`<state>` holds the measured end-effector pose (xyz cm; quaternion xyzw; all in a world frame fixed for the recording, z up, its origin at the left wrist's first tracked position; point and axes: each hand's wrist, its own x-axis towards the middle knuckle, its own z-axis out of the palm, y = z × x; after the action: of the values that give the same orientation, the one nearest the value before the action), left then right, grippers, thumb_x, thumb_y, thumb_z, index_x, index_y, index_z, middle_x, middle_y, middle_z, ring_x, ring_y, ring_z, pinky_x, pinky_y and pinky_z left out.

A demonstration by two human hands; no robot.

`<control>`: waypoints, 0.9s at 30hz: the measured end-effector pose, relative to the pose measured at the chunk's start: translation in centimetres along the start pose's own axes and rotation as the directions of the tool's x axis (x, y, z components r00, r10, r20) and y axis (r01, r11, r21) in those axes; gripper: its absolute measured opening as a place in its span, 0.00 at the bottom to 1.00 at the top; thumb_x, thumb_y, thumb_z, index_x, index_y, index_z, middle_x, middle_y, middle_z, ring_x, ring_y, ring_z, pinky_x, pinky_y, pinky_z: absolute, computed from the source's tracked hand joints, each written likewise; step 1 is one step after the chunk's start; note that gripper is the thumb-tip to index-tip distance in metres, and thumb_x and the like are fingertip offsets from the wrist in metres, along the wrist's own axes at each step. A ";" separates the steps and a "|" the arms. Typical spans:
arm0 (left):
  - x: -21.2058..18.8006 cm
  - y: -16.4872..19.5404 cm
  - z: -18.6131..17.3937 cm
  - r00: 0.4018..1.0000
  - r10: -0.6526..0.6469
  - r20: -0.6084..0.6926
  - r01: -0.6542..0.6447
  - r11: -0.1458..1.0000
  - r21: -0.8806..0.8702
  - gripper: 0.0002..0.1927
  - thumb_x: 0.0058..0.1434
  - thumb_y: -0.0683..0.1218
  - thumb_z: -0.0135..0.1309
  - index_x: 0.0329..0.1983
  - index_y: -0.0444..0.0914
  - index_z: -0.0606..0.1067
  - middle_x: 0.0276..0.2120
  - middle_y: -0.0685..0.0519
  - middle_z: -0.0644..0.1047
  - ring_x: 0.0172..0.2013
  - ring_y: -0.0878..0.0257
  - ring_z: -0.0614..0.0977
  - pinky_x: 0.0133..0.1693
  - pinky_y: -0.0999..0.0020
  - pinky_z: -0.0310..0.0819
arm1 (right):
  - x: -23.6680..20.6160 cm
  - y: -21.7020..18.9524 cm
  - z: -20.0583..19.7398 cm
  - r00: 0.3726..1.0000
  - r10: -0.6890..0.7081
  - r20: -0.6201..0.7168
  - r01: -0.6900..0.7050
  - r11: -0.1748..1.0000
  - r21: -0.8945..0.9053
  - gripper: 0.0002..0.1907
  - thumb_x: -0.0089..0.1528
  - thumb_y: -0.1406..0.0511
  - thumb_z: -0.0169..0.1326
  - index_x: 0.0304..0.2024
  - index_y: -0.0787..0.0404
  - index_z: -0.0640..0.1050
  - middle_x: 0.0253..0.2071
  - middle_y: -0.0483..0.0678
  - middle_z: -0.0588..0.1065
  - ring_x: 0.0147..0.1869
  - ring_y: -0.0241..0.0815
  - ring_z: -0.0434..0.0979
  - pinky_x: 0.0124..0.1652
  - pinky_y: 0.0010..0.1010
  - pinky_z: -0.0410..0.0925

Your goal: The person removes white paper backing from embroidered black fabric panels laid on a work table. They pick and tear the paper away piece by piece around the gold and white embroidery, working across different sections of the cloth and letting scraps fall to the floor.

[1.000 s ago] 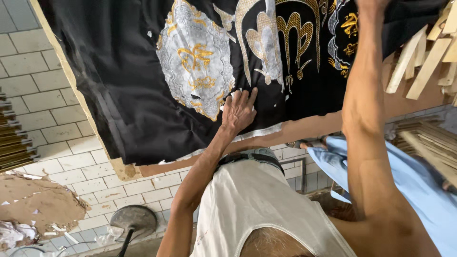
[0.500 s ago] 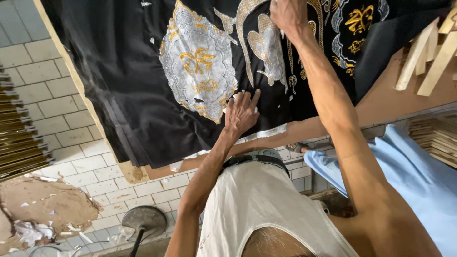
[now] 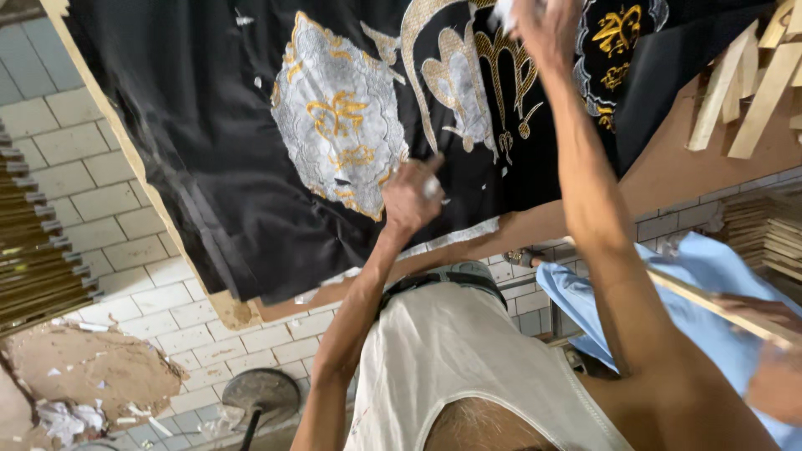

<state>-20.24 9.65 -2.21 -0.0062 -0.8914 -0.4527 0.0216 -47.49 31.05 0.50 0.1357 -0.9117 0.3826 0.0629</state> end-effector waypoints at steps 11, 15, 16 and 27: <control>-1.2 5.5 0.3 0.971 -0.048 -0.233 0.062 0.997 0.053 0.23 0.67 0.60 0.48 0.60 0.46 0.72 0.56 0.48 0.71 0.61 0.48 0.69 0.67 0.46 0.52 | -25.1 -11.0 7.0 0.865 0.286 0.412 -0.386 -0.146 0.911 0.19 0.68 0.60 0.53 0.58 0.63 0.72 0.49 0.48 0.73 0.53 0.42 0.74 0.57 0.34 0.68; -2.7 6.7 1.2 0.962 0.159 -0.222 -0.092 0.955 0.282 0.27 0.67 0.62 0.45 0.65 0.46 0.69 0.61 0.48 0.69 0.65 0.47 0.67 0.69 0.37 0.43 | -28.2 -7.6 5.7 0.700 0.392 0.596 -0.477 -0.364 0.800 0.25 0.66 0.53 0.52 0.60 0.59 0.69 0.53 0.49 0.73 0.59 0.44 0.76 0.60 0.39 0.71; -2.8 6.8 1.5 0.962 0.182 -0.204 -0.113 0.945 0.306 0.28 0.67 0.62 0.45 0.66 0.45 0.68 0.61 0.48 0.69 0.66 0.46 0.67 0.68 0.36 0.44 | -28.5 -6.9 5.5 0.665 0.405 0.627 -0.498 -0.384 0.777 0.25 0.66 0.52 0.51 0.58 0.60 0.69 0.54 0.48 0.73 0.59 0.45 0.76 0.59 0.40 0.71; -8.1 -6.9 -8.8 0.950 0.056 -0.307 0.049 0.944 0.325 0.19 0.65 0.48 0.67 0.55 0.42 0.74 0.56 0.49 0.72 0.60 0.47 0.72 0.63 0.52 0.66 | -23.5 -12.9 8.5 0.945 0.059 0.321 -0.241 0.790 0.564 0.18 0.63 0.56 0.64 0.46 0.63 0.83 0.37 0.48 0.82 0.38 0.38 0.86 0.35 0.31 0.78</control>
<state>-12.05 -1.43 -2.98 0.0676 -0.9396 -0.2930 0.1638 -21.37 21.06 -1.80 0.1292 -0.7523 0.6292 -0.1466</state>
